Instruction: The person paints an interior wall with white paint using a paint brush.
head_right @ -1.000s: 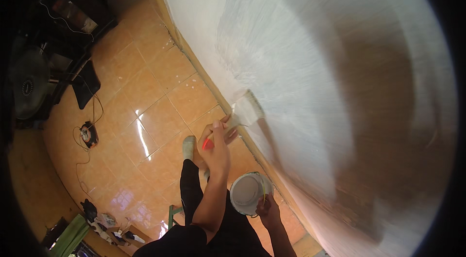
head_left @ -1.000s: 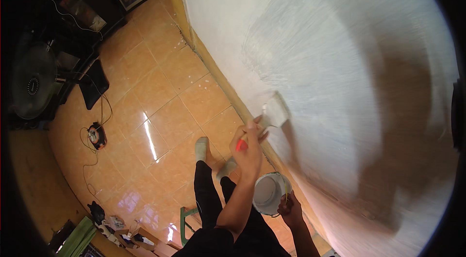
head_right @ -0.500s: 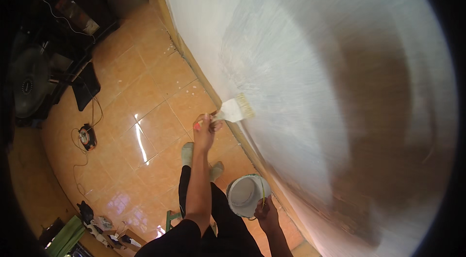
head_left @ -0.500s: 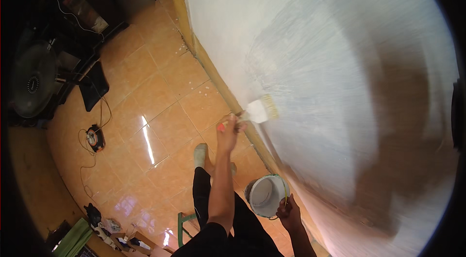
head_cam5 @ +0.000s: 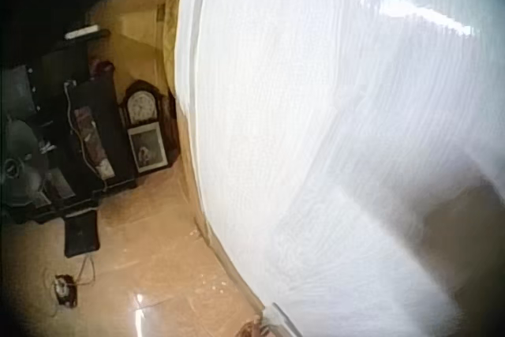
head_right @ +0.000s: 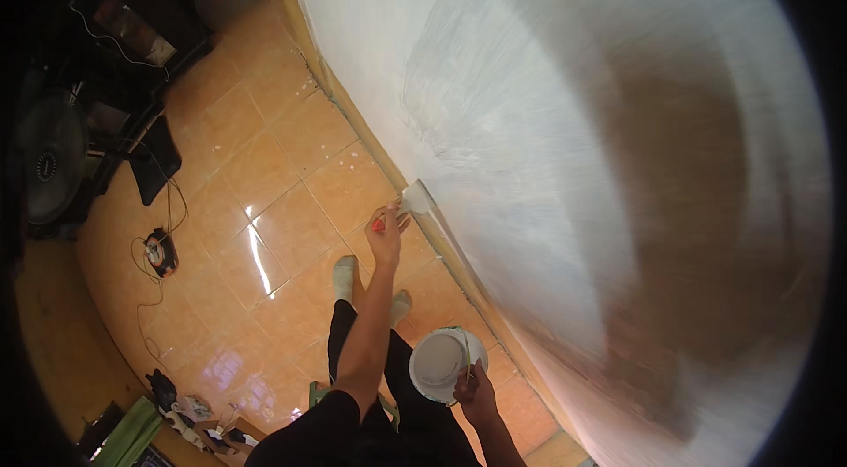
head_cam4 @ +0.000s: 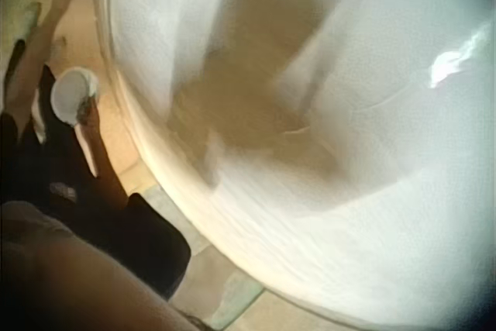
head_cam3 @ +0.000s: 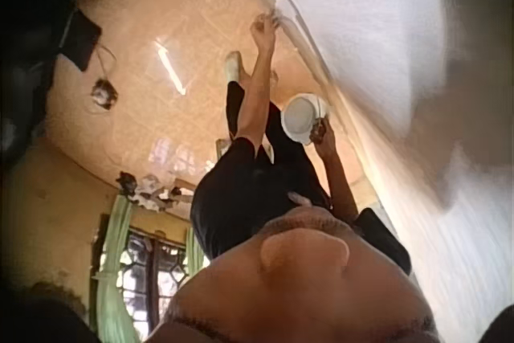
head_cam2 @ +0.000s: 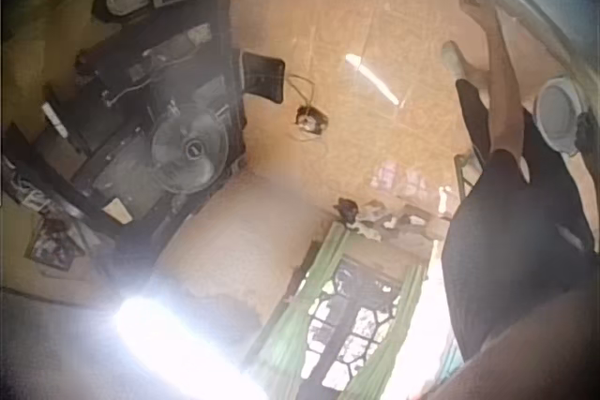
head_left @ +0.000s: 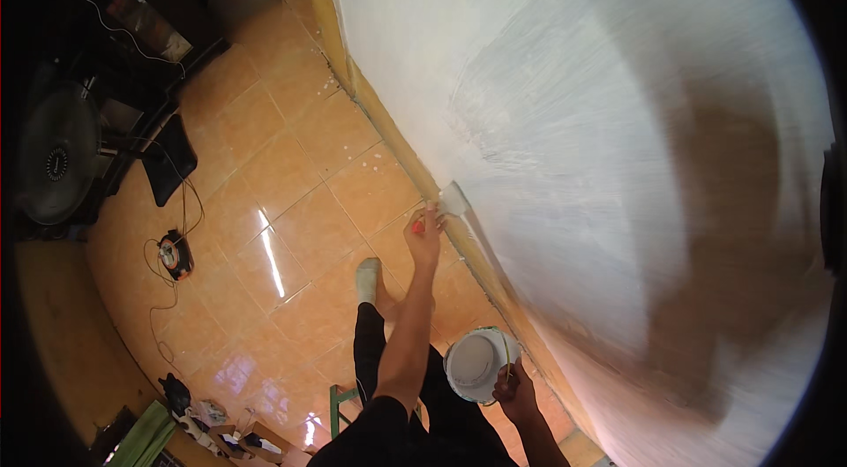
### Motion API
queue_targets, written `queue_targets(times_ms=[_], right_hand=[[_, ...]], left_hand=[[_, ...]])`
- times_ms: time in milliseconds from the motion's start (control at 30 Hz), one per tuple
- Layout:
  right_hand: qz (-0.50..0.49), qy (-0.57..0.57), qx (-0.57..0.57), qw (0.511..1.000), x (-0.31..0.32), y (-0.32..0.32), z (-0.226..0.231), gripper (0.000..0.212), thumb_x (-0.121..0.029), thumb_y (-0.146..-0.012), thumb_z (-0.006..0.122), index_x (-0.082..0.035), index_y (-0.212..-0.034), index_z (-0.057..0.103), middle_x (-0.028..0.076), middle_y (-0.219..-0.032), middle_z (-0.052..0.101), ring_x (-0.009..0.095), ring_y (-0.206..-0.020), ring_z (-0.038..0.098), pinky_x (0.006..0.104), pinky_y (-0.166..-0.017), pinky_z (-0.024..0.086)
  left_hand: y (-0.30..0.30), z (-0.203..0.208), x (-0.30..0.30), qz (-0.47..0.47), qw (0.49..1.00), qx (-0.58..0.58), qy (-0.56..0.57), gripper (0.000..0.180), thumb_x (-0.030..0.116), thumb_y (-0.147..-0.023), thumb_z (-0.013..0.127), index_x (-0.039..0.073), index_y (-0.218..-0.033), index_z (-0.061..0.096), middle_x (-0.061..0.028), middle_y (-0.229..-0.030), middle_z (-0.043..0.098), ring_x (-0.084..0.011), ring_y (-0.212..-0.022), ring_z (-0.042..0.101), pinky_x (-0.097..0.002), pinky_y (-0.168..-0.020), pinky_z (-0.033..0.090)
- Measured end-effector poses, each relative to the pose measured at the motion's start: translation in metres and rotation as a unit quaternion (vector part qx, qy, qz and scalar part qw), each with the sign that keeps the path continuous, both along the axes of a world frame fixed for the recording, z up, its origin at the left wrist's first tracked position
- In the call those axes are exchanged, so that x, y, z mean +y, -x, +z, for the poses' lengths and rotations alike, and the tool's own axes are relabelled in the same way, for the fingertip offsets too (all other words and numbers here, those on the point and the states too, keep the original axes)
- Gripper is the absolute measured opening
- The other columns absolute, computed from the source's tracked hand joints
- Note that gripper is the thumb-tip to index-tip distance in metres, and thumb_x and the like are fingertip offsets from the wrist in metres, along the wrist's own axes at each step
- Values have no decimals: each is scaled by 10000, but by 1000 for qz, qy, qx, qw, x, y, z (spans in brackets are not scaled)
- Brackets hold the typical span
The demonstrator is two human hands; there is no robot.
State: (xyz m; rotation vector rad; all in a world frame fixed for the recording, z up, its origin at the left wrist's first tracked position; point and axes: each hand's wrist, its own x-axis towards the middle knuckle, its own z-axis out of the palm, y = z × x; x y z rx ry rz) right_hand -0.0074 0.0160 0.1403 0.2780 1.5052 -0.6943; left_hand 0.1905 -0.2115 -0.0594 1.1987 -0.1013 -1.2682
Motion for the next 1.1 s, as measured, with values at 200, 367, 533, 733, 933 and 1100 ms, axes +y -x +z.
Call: queue_targets(times_ms=[200,367,533,733,933,1100], right_hand=[[35,42,-46,997,-7,-13,22,503,-475,-1013,344,-79,-801,569,-12,-532,376,86,-423,266,233,-444,245],[47,67,-47,996,-11,-22,34,504,-472,-1014,344,-77,-797,570,-11,-530,369,89,-442,273,236,-452,240],[52,78,-63,994,-10,-26,34,500,-470,-1014,346,-80,-794,569,-11,-532,370,92,-455,287,235,-460,244],[40,81,-58,994,2,-10,17,451,-465,-1006,383,-98,-822,569,-7,-570,445,95,-459,353,231,-451,262],[46,64,-83,993,9,-21,6,428,-462,-1000,408,-107,-815,560,-12,-597,474,90,-468,367,224,-459,282],[18,50,-49,997,10,-18,14,399,-457,-996,424,-111,-843,552,-18,-615,484,89,-489,388,220,-470,289]], left_hand=[[-12,252,5,86,995,-5,59,291,213,-988,518,-56,-898,582,-211,-1093,630,-224,-949,645,-357,-771,592],[-23,305,26,5,977,83,195,290,184,-999,470,-52,-878,588,-253,-1102,614,-315,-1068,616,-413,-756,611],[-24,210,3,32,972,134,192,267,207,-996,490,-23,-915,601,-220,-1097,624,-263,-995,644,-396,-750,602],[-44,65,-6,6,998,20,57,241,213,-981,539,-20,-935,574,-180,-1148,620,-250,-889,667,-367,-765,588],[-50,-13,-9,40,999,-21,-14,291,271,-960,582,-13,-1011,619,-98,-1018,644,-167,-864,641,-325,-755,572],[-5,127,-27,71,996,-25,37,305,254,-972,562,-48,-973,610,-107,-962,648,-142,-826,630,-279,-728,564]])
